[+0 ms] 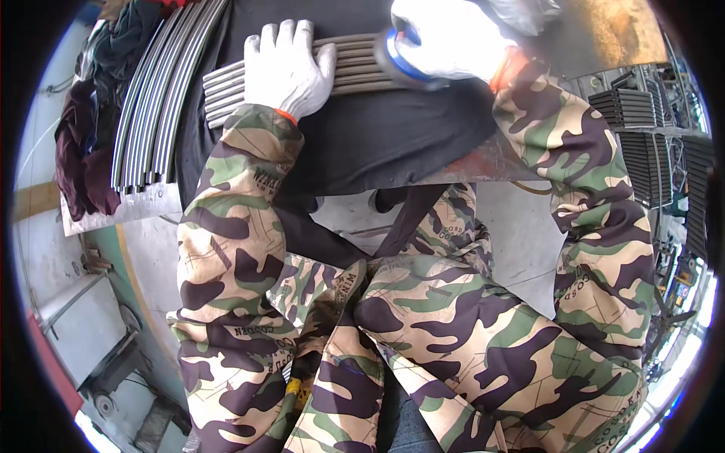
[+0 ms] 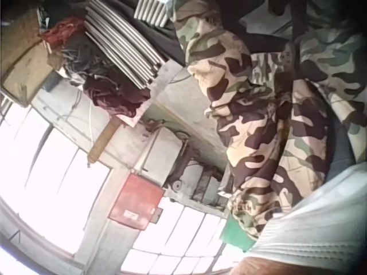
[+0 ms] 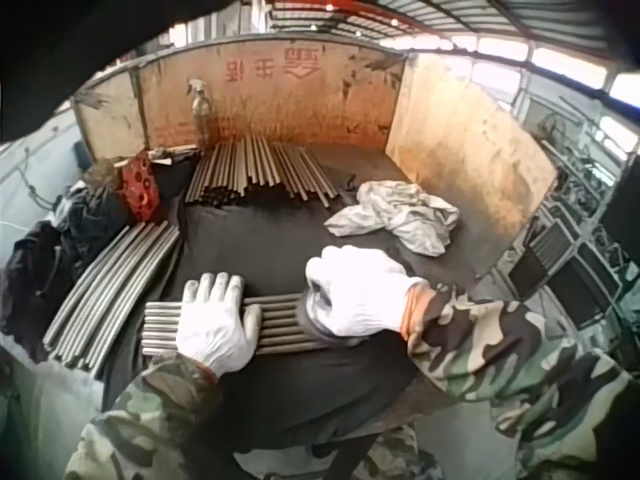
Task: Sanding and smoothing the surfaces of a stack of curved metal pipes using a handheld power sander.
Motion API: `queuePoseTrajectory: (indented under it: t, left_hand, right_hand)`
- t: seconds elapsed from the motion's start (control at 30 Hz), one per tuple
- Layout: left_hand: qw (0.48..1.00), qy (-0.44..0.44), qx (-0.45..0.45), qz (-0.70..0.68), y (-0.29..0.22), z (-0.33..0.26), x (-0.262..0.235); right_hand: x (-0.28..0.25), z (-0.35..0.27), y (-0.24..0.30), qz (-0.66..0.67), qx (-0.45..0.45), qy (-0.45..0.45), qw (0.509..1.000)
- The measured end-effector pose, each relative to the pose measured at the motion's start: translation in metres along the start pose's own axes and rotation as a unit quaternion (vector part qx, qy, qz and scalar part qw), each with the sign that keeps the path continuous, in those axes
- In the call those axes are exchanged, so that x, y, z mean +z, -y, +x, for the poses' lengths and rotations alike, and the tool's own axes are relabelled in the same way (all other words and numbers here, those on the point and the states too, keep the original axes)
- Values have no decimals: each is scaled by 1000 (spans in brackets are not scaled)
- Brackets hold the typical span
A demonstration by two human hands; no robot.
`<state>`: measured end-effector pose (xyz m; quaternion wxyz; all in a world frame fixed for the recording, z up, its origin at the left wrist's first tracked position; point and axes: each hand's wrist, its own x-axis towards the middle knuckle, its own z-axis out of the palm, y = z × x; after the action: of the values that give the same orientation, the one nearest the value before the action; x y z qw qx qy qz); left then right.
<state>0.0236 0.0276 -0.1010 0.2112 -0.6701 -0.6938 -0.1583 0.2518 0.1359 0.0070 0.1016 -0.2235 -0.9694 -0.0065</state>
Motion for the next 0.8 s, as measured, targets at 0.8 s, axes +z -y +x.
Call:
queuePoseTrajectory:
  t: [0.8]
  left_hand:
    - [999, -4, 53, -4, -5, -22, -22]
  right_hand:
    - [15, 8, -13, -6, -22, -26, 999]
